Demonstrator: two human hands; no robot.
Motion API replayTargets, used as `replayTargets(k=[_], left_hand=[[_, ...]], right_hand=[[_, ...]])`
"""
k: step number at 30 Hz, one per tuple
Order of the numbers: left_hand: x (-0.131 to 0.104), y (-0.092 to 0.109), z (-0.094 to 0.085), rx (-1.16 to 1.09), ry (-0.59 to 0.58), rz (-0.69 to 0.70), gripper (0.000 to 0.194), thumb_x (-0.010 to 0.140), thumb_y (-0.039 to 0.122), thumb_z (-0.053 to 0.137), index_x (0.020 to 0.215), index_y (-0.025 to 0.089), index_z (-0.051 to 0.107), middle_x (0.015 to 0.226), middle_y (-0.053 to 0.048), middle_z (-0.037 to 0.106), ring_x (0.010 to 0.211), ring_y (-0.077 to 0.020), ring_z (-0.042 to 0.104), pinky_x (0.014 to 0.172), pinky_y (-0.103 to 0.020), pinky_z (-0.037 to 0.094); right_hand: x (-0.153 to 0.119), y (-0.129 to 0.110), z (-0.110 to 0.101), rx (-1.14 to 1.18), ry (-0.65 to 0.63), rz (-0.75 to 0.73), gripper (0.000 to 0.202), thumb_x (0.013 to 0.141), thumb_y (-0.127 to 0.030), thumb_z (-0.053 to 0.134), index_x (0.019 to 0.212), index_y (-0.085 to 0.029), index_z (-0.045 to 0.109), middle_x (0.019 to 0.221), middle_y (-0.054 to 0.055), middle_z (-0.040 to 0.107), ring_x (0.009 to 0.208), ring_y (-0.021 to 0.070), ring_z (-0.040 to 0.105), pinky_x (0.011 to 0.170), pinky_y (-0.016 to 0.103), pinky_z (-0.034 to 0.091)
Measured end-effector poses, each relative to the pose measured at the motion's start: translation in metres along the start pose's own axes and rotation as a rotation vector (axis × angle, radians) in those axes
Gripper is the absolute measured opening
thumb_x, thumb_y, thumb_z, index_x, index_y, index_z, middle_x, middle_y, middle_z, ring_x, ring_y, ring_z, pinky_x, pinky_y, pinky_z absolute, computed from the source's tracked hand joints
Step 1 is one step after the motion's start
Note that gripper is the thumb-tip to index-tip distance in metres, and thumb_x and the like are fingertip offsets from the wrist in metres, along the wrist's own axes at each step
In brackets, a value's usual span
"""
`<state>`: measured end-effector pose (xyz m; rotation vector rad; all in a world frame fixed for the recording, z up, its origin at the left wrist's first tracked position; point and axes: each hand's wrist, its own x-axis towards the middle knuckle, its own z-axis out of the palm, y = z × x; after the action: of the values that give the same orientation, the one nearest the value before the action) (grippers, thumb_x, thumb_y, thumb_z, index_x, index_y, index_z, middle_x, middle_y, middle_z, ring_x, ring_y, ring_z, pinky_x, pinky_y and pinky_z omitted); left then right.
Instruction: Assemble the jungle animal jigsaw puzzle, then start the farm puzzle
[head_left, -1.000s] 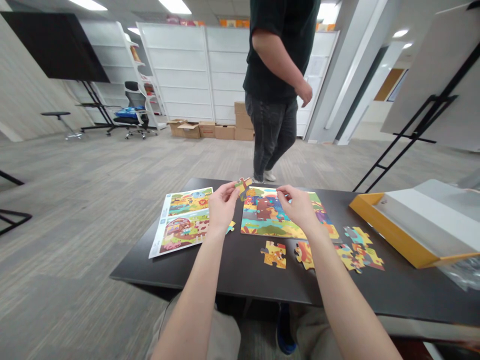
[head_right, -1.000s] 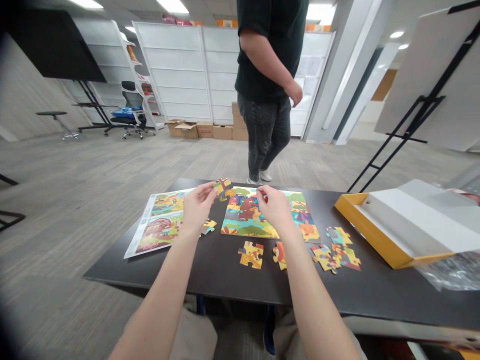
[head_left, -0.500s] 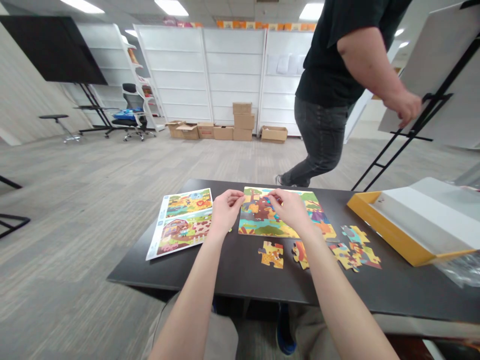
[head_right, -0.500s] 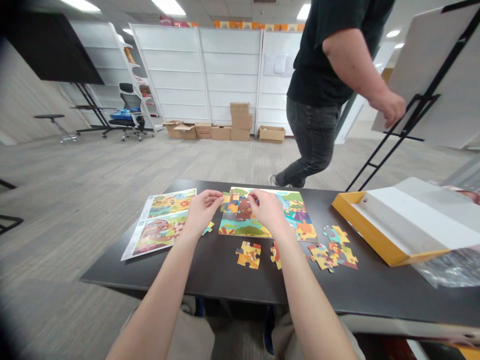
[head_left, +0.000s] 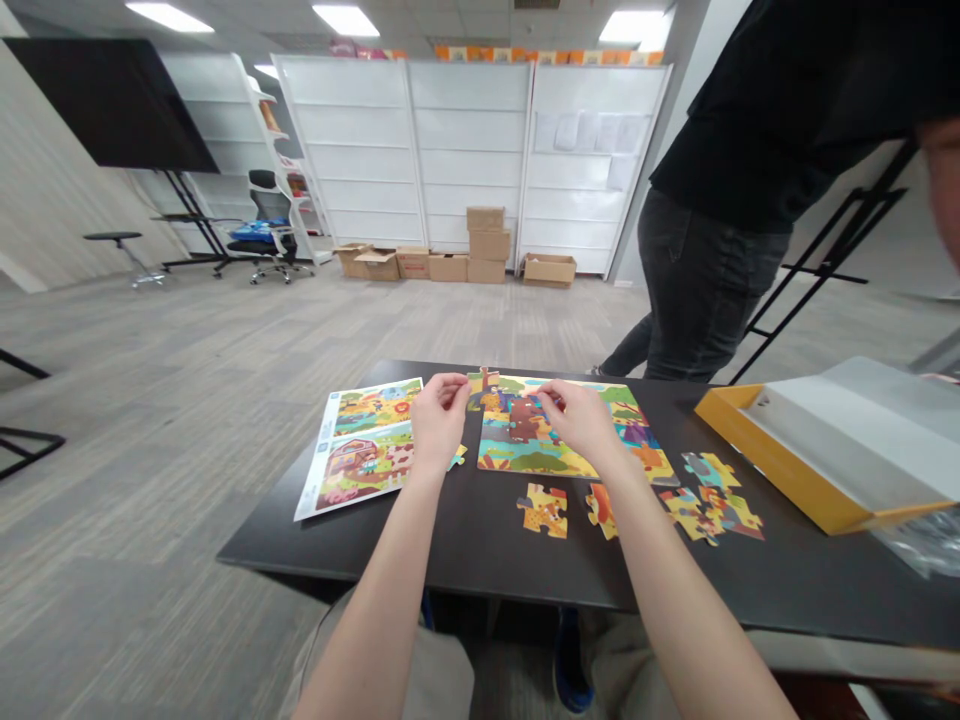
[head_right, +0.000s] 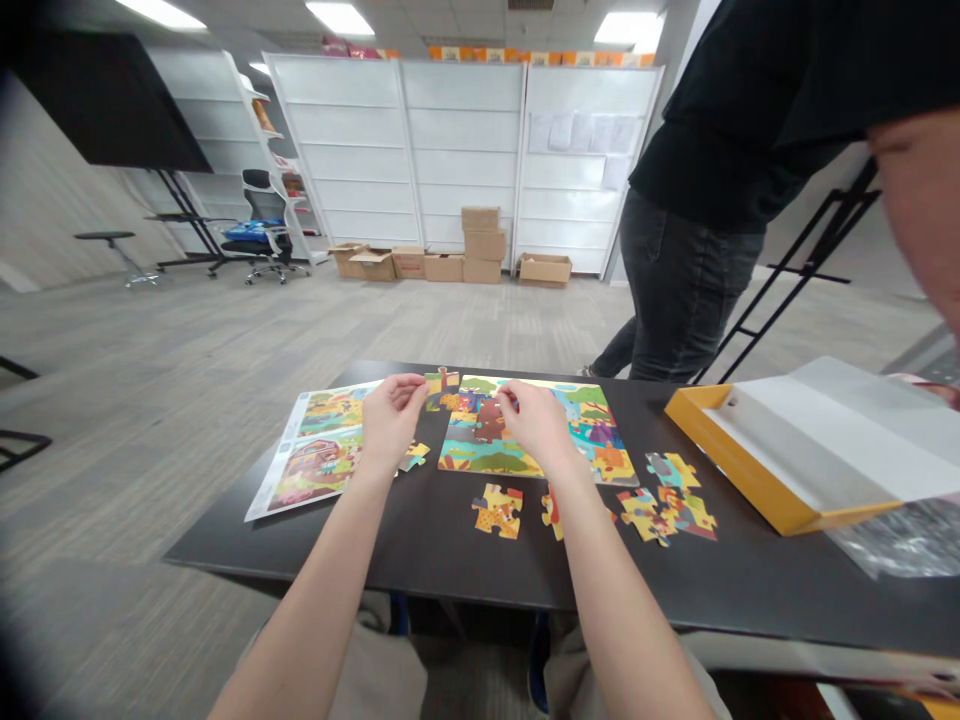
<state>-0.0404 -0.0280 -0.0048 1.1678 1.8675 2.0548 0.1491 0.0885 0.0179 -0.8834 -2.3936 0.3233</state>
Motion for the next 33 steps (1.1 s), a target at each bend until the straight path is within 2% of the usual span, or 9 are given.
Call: replayTargets(k=[17,24,28,33], left_hand=[[0.005,-0.013,0.001,0.046,0.025,0.038,0.013,0.082,0.016,0.065,0.094,0.016,0.069,0.091,-0.006,0.077,0.086,-0.018,0.074,0.086,-0.033,0.06],[0.008,-0.02,0.003,0.081,0.005,0.032,0.013,0.083,0.015,0.063,0.095,0.016,0.069,0.092,-0.007,0.077,0.087,-0.0182,0.074,0.085,-0.033,0.06],[0.021,-0.023,0.009,0.151,-0.024,0.048,0.013,0.085,0.013,0.061,0.096,0.016,0.068,0.093,-0.007,0.077,0.087,-0.0178,0.074,0.085,-0.032,0.059],[0.045,-0.035,0.03,0.281,-0.187,0.002,0.014,0.084,0.008,0.061,0.094,0.015,0.068,0.096,-0.007,0.078,0.086,-0.0157,0.075,0.082,-0.027,0.06]], right_hand=[[0.0,-0.002,0.001,-0.054,-0.013,0.06,0.026,0.096,-0.031,0.052,0.097,-0.025,0.077,0.082,0.003,0.076,0.077,0.0194,0.066,0.063,0.027,0.035],[0.0,-0.004,0.001,-0.042,-0.071,0.071,0.024,0.096,-0.029,0.052,0.098,-0.024,0.075,0.088,0.004,0.076,0.08,0.0198,0.067,0.066,0.027,0.039],[-0.002,-0.01,0.014,-0.045,-0.205,-0.032,0.023,0.097,-0.027,0.052,0.098,-0.023,0.075,0.097,0.004,0.075,0.086,0.0187,0.067,0.074,0.028,0.043],[-0.009,-0.018,0.035,-0.106,-0.312,-0.216,0.025,0.096,-0.034,0.061,0.114,-0.021,0.071,0.124,0.01,0.066,0.108,0.0229,0.063,0.083,0.031,0.048]])
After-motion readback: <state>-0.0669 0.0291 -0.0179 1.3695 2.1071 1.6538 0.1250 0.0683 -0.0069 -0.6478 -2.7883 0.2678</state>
